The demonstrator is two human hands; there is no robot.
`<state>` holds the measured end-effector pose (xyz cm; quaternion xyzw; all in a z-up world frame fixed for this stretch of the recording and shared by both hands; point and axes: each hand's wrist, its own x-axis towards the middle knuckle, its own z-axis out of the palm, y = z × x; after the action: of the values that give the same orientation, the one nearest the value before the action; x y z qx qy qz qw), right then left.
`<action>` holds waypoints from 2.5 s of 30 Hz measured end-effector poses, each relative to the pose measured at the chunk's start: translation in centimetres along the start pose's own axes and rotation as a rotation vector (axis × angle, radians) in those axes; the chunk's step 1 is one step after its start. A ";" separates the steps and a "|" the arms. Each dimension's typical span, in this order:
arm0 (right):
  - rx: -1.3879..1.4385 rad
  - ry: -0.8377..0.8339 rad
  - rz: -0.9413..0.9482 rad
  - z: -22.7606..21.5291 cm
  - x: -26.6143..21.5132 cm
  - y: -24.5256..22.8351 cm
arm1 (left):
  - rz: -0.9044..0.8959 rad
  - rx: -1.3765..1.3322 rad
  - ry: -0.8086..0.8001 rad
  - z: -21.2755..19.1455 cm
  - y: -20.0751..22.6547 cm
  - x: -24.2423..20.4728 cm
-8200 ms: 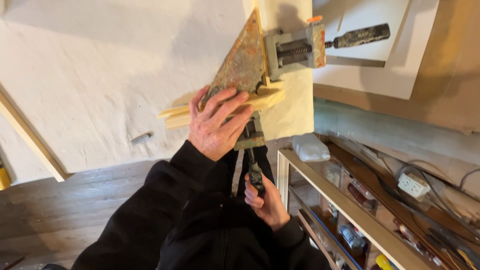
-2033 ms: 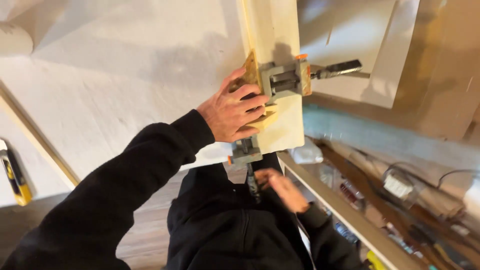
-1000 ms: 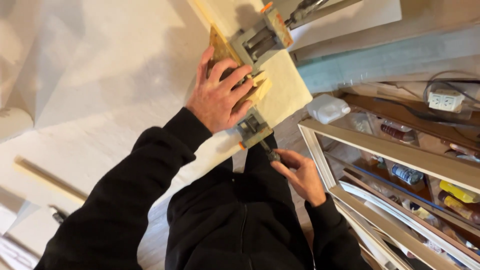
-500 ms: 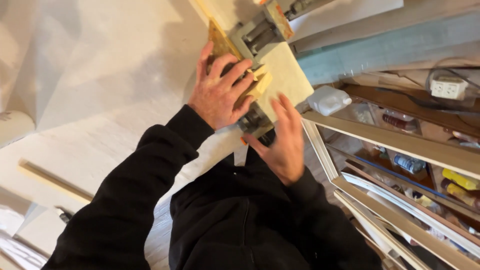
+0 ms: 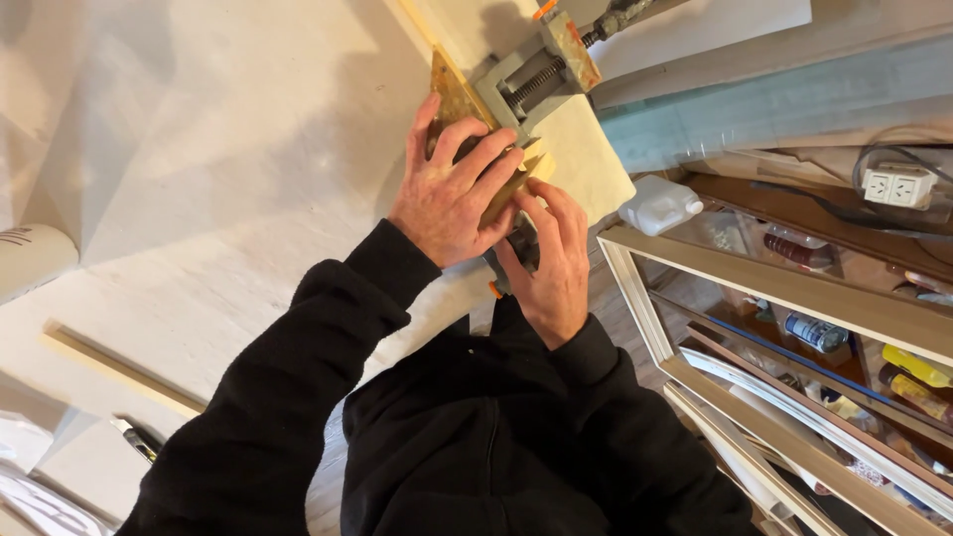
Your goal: Assembling a wooden frame by gluing and joining pieces using a miter clamp and hammer.
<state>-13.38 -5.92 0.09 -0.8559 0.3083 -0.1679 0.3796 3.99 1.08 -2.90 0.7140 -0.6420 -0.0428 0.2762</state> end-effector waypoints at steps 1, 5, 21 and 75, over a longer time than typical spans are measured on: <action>-0.019 -0.020 -0.021 -0.1 0.0 -0.3 | -0.005 -0.006 -0.001 -0.1 0.1 0.0; -0.041 -0.041 -0.061 0.4 -0.6 -0.6 | -0.022 -0.016 -0.002 -0.4 0.3 -0.4; -0.049 -0.020 -0.019 0.6 -0.6 -0.1 | -0.918 -0.770 -0.415 -5.6 -1.4 -10.8; -0.007 -0.191 -0.084 -0.6 1.3 0.6 | -1.032 -1.139 -0.354 -3.8 -2.0 -11.3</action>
<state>-12.92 -7.39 0.08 -0.8816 0.2352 -0.1001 0.3968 5.41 13.07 -3.90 0.6528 -0.1432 -0.6011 0.4383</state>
